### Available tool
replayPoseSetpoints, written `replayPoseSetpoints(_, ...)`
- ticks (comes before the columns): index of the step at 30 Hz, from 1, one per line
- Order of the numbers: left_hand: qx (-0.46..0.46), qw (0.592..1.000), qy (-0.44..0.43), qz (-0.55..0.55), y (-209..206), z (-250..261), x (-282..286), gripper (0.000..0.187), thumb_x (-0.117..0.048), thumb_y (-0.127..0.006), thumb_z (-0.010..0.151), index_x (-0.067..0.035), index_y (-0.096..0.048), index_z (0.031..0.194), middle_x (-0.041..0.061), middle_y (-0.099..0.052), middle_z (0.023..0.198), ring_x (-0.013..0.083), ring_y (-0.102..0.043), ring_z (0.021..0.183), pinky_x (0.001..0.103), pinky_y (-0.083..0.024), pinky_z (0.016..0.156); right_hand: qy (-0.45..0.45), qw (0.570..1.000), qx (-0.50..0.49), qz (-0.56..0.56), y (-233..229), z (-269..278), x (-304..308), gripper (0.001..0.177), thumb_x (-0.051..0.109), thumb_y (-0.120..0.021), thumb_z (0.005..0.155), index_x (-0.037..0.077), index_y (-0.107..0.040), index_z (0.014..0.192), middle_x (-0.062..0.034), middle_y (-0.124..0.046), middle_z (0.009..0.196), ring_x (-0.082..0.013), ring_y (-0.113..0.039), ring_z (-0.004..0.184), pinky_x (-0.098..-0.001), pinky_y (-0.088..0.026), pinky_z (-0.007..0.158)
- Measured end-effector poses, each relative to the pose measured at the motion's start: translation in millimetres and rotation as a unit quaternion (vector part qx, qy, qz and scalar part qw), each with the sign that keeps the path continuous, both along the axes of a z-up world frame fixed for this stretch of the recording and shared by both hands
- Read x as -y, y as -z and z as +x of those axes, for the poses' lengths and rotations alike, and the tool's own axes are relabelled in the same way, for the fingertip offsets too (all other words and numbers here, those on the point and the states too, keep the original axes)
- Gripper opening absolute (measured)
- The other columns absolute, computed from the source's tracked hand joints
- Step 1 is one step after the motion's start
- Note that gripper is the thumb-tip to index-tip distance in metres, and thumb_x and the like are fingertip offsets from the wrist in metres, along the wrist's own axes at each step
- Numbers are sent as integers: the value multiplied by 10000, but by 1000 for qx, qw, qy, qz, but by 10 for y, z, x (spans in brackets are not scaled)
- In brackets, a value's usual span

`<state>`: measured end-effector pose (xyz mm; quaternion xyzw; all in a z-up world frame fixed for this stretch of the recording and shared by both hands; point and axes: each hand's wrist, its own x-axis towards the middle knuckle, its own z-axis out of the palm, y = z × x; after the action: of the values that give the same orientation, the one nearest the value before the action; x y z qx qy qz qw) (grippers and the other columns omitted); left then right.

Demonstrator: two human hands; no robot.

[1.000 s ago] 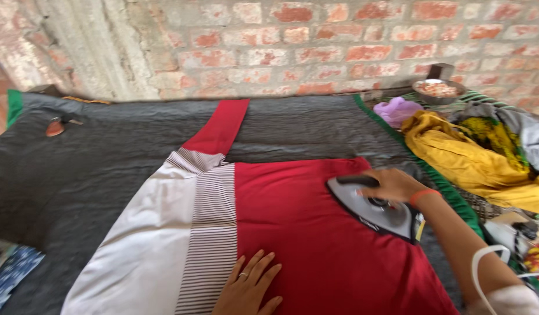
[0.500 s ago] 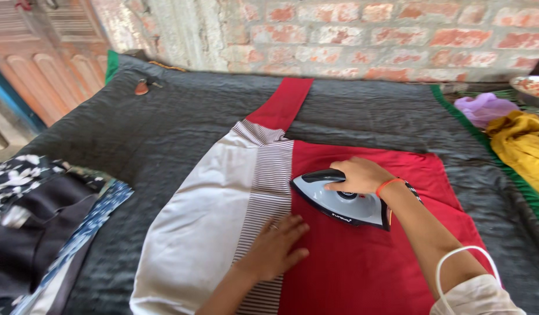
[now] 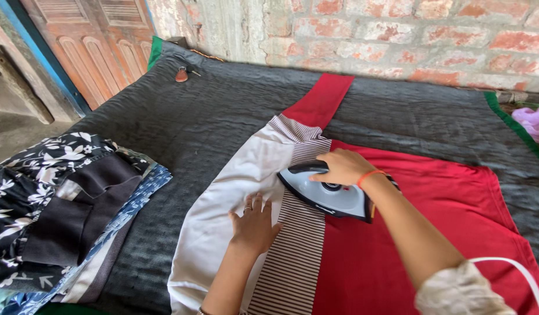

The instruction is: The person irons a red and white striped garment on a dark mat, folds it neatly, and places it on a stack of folded clothes. Then the person irons a pair of light grey trousers on the same mat.

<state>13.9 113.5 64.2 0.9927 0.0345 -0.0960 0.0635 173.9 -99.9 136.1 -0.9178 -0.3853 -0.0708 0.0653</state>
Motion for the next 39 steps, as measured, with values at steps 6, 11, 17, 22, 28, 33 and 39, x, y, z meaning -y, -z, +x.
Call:
replayPoseSetpoints(6,-5,1000,-18,-17,-64,-63,-209,723,-476,-563,998,-152,-289,1583,-19,-145,1713,262,-133,1574,791,-177,1136,63,972,-224,-29,-300,-170,-271,499,521,-767,783,92,-728,1036,-123,-737,788,-246,-671,536,-401,-546,538)
replayPoseSetpoints(11,-20,998,-48,-26,-20,-29,-305,723,-471,-580,993,-164,-300,1585,16,-167,1700,271,-132,1579,773,-188,1144,39,973,-213,-84,-294,-314,-391,462,533,-735,804,111,-736,992,-88,-760,786,-226,-702,547,-364,-548,527)
replayPoseSetpoints(17,-18,999,-47,-18,24,-13,-306,719,-459,-598,998,-136,-322,1578,68,-182,1694,304,-148,1568,763,-189,1144,-36,999,14,-30,-120,53,-920,558,631,-770,809,136,-752,1067,-132,-758,802,-276,-692,700,-428,-534,648)
replayPoseSetpoints(22,-11,998,-48,-41,15,-25,-351,662,-432,-585,990,-167,-354,1551,38,-188,1689,278,-161,1564,747,-222,1144,90,974,-193,-82,-321,-27,-1061,586,603,-696,780,150,-704,1151,-173,-783,851,-329,-770,725,-452,-606,729)
replayPoseSetpoints(28,-27,999,-45,0,-6,19,-316,607,-460,-557,1019,-88,-433,1483,126,-262,1630,299,-245,1530,693,-314,1114,-104,994,-3,-44,-242,-157,-1246,665,659,-759,774,99,-751,1132,-156,-757,962,-322,-713,863,-448,-560,792)
replayPoseSetpoints(33,-30,998,-47,13,-38,-21,-288,572,-461,-565,1019,-50,-493,1412,153,-338,1558,291,-362,1458,622,-388,1090,-3,996,-62,-68,-174,-2,-1605,680,620,-727,759,140,-705,1240,-145,-759,1073,-315,-722,971,-433,-555,883)
replayPoseSetpoints(39,55,997,-48,-8,-8,-29,-394,493,-401,-632,969,-116,-521,1355,124,-367,1513,278,-405,1399,639,-324,1117,-6,989,-113,-96,-257,-58,-1266,626,617,-690,794,99,-738,1141,-124,-768,927,-294,-758,765,-443,-609,771)
